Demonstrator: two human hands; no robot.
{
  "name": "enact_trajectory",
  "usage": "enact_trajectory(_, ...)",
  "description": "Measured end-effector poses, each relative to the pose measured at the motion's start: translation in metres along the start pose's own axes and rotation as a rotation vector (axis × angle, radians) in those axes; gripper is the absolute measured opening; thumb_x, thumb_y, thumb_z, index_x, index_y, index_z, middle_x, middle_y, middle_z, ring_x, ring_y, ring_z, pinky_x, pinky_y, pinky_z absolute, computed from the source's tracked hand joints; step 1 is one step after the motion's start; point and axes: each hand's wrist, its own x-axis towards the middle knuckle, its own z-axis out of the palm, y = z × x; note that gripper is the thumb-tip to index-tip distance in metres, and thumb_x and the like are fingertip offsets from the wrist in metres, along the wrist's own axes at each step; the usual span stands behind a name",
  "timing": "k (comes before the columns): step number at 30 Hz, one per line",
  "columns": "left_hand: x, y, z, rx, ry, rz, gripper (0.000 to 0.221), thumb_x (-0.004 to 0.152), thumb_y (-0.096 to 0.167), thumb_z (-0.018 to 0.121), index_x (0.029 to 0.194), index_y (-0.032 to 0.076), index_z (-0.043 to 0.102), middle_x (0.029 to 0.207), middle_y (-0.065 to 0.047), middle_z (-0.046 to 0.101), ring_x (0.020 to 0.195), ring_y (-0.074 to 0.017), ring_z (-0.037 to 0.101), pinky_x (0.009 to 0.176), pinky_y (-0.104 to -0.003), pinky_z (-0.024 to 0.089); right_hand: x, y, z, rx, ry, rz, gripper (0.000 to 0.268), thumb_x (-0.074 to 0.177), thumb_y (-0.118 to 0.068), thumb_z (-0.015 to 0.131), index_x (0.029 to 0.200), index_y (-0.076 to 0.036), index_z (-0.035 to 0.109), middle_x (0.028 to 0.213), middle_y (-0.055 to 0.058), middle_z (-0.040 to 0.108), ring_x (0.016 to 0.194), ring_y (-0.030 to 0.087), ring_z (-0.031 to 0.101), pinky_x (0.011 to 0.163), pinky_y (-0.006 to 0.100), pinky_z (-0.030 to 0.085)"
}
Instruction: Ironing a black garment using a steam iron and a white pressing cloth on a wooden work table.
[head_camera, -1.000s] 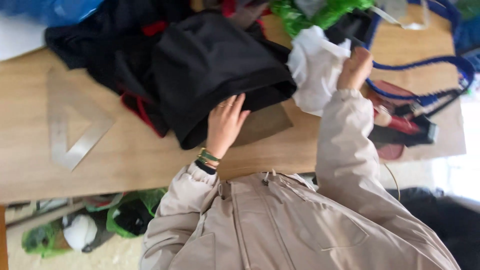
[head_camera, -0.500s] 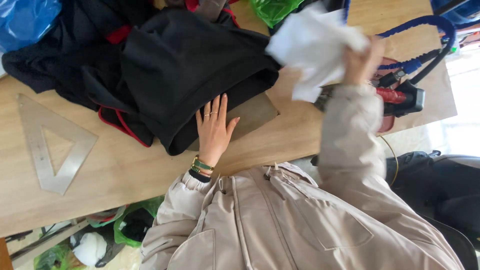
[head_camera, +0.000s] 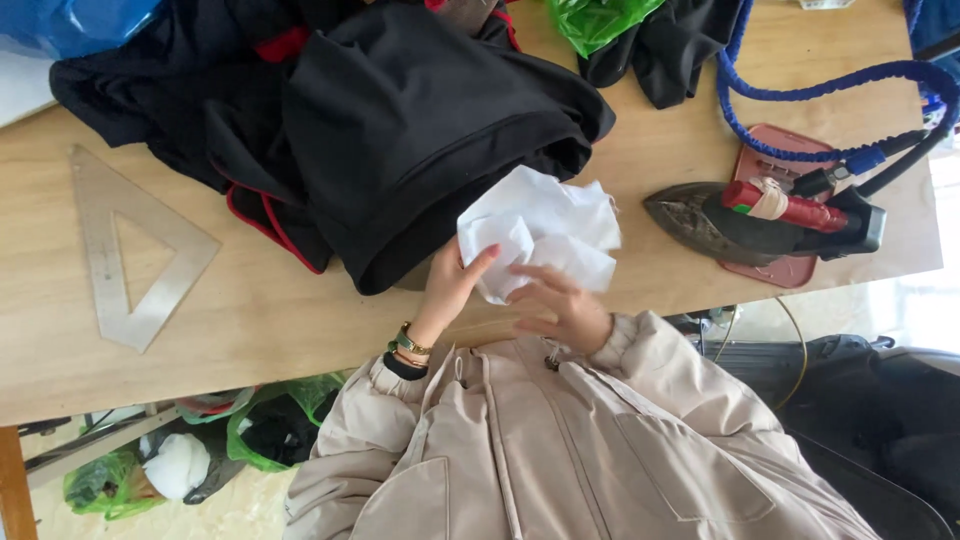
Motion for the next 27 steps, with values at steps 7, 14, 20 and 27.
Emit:
enact_trajectory(7,-0.003,-0.03,-0.006,-0.062,0.147,0.1,0.022,0.104,0.024,0.062,0.116,0.006,0.07,0.093,-0.005,0.071,0.091,-0.0113,0.067,0.082,-0.034,0.06,0.023,0.048,-0.054,-0.29,0.525,0.104,0.042,0.087,-0.022,0.087,0.123,-0.011,0.069,0.122,0.01,0.065,0.112,0.034,0.06,0.096,0.045,0.05)
enact_trajectory(14,-0.016,0.023,0.003,-0.148,0.12,0.25,0.021,0.103,0.007,0.051,0.092,0.01,0.068,0.083,0.003,0.064,0.087,-0.0088,0.053,0.084,-0.03,0.052,0.055,0.146,-0.061,0.026,0.483,0.488,0.036,0.091,-0.037,0.083,0.122,-0.02,0.073,0.095,0.006,0.074,0.075,0.021,0.067,0.067,0.033,0.057)
enact_trajectory(20,-0.017,0.014,0.018,-0.251,0.02,0.211,0.02,0.099,0.029,0.053,0.093,0.013,0.062,0.081,0.003,0.05,0.083,-0.011,0.05,0.08,-0.027,0.042,0.031,0.108,-0.072,0.044,0.499,0.488,0.011,0.097,-0.025,0.082,0.103,-0.017,0.078,0.09,0.004,0.073,0.081,0.017,0.066,0.078,0.032,0.055)
enact_trajectory(27,-0.036,0.038,0.036,0.132,-0.08,0.389,0.036,0.079,0.029,0.086,0.094,0.011,0.059,0.078,-0.011,0.057,0.073,-0.0238,0.061,0.065,-0.036,0.048,-0.022,0.074,-0.084,0.265,0.231,0.249,0.083,0.087,-0.03,0.079,0.157,-0.003,0.043,0.133,0.022,0.06,0.125,0.028,0.054,0.108,0.048,0.043)
